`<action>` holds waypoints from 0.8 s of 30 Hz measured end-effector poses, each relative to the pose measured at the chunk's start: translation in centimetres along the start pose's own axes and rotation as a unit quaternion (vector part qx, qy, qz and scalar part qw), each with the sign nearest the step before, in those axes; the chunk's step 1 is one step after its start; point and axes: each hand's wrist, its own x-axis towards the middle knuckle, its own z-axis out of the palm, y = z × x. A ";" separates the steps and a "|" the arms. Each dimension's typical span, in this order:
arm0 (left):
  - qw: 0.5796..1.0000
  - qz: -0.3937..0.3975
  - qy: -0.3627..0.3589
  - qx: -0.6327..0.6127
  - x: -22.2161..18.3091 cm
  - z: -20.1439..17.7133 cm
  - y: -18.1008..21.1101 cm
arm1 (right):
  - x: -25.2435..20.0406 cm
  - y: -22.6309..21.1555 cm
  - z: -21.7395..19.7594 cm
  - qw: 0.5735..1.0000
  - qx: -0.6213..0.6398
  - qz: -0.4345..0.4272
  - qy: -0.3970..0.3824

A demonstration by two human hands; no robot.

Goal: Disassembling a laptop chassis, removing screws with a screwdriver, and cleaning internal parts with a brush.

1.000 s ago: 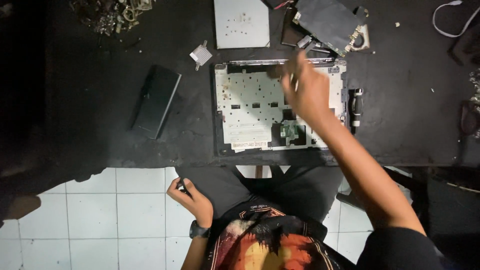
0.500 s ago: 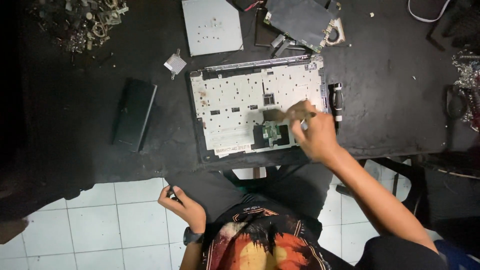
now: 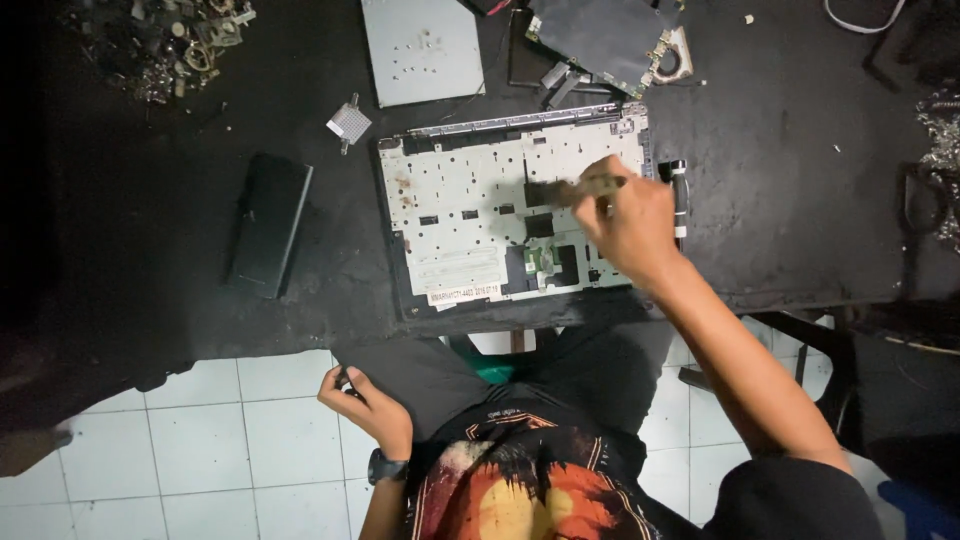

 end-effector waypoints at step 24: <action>1.000 -0.013 0.003 -0.014 0.1 -0.3 0.6 | 5.8 -8.5 6.6 0.995 -0.001 -0.098 -0.016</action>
